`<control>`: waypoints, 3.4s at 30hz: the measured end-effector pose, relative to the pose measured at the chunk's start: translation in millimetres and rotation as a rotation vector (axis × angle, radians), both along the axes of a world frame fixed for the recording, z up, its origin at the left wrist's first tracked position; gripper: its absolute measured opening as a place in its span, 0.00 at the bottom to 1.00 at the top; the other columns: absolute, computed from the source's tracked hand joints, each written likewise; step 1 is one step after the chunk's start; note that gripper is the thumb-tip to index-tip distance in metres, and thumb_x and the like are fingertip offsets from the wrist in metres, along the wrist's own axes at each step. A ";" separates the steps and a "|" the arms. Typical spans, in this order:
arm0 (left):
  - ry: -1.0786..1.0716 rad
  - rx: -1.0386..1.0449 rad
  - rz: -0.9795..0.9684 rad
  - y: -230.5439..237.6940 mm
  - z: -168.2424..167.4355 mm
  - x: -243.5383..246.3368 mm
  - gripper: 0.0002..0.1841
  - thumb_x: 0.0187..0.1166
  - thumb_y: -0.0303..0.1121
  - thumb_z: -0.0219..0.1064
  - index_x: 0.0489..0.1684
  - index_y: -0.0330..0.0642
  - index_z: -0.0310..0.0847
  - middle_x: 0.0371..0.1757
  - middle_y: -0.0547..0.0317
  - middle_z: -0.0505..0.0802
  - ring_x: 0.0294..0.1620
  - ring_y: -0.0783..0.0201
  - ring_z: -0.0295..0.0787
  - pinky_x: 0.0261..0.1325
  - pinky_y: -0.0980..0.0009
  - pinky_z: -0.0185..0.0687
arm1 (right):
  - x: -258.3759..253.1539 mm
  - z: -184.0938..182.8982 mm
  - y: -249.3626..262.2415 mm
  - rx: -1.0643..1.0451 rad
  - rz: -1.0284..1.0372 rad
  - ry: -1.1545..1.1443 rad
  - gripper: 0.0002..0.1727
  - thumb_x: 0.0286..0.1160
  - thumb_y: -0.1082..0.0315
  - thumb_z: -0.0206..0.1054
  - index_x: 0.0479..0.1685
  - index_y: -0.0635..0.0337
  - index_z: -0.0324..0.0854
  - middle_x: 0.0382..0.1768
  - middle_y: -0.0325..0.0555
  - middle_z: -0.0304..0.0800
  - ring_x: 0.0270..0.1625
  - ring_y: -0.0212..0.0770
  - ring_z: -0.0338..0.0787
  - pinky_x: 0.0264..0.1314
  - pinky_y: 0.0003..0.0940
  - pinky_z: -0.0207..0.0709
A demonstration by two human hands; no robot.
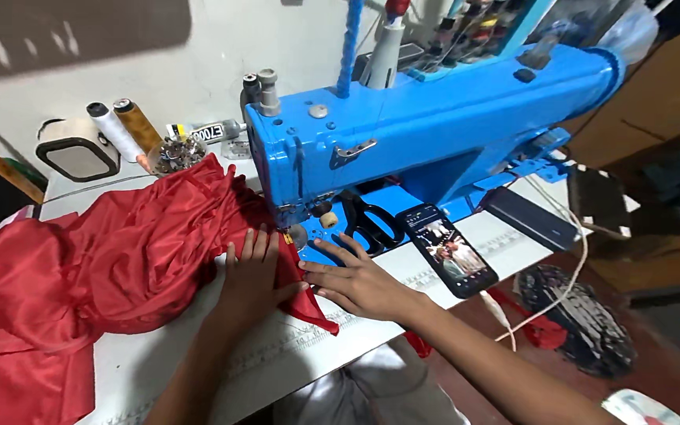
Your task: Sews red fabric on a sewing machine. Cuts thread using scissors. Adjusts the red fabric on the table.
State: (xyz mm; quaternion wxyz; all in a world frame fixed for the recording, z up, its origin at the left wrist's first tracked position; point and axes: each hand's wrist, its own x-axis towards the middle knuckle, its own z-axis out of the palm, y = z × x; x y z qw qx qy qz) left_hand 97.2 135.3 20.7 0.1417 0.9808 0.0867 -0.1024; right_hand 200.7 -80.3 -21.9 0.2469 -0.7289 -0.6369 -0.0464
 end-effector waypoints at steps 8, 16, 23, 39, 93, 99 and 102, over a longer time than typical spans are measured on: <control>0.036 0.021 -0.005 4.4 0.5 4.9 0.56 0.75 0.73 0.57 0.96 0.40 0.44 0.96 0.43 0.50 0.98 0.43 0.30 0.90 0.33 0.21 | 3.4 3.7 8.4 -0.035 -0.004 -0.030 0.22 0.94 0.57 0.47 0.69 0.49 0.85 0.77 0.35 0.84 0.88 0.56 0.70 0.85 0.72 0.54; -0.059 0.046 0.020 4.7 -4.9 5.9 0.54 0.76 0.73 0.55 0.93 0.36 0.52 0.94 0.40 0.57 0.97 0.40 0.36 0.90 0.31 0.26 | 10.1 11.0 18.0 -0.071 -0.010 -0.045 0.19 0.88 0.67 0.52 0.66 0.50 0.86 0.74 0.37 0.86 0.84 0.56 0.74 0.85 0.70 0.55; -0.421 -0.004 -0.102 -9.8 6.4 -13.3 0.13 0.74 0.39 0.75 0.44 0.37 0.93 0.51 0.40 0.94 0.58 0.39 0.90 0.63 0.37 0.79 | 12.9 5.5 25.2 -0.065 -0.037 -0.022 0.20 0.84 0.71 0.53 0.68 0.51 0.85 0.77 0.38 0.83 0.85 0.55 0.73 0.86 0.66 0.57; -0.304 -0.216 -0.371 10.7 5.0 -17.3 0.11 0.80 0.31 0.66 0.44 0.43 0.97 0.51 0.48 0.94 0.58 0.48 0.90 0.60 0.49 0.84 | -0.6 2.3 -4.8 -0.023 -0.055 -0.058 0.22 0.89 0.64 0.51 0.73 0.47 0.85 0.76 0.32 0.85 0.86 0.55 0.73 0.82 0.71 0.59; -0.522 -0.030 -0.224 10.3 -13.9 -8.5 0.13 0.81 0.35 0.63 0.45 0.45 0.96 0.53 0.54 0.96 0.60 0.49 0.91 0.63 0.40 0.78 | 4.2 6.9 26.3 -0.054 -0.190 -0.071 0.24 0.75 0.75 0.63 0.67 0.42 0.87 0.72 0.47 0.86 0.81 0.62 0.76 0.83 0.72 0.59; -0.558 -0.039 -0.289 11.5 -13.2 -9.3 0.14 0.81 0.31 0.60 0.47 0.43 0.95 0.52 0.51 0.96 0.57 0.48 0.93 0.58 0.43 0.83 | -0.2 21.0 22.0 0.119 -0.254 0.381 0.18 0.86 0.69 0.55 0.59 0.61 0.90 0.55 0.49 0.95 0.61 0.46 0.91 0.68 0.42 0.80; -0.572 -0.029 -0.311 9.9 -12.7 -9.9 0.15 0.80 0.33 0.59 0.45 0.42 0.95 0.51 0.50 0.96 0.55 0.47 0.93 0.57 0.42 0.83 | -5.5 36.8 23.9 0.050 -0.345 0.739 0.18 0.90 0.60 0.56 0.59 0.63 0.88 0.40 0.44 0.93 0.38 0.27 0.88 0.46 0.24 0.82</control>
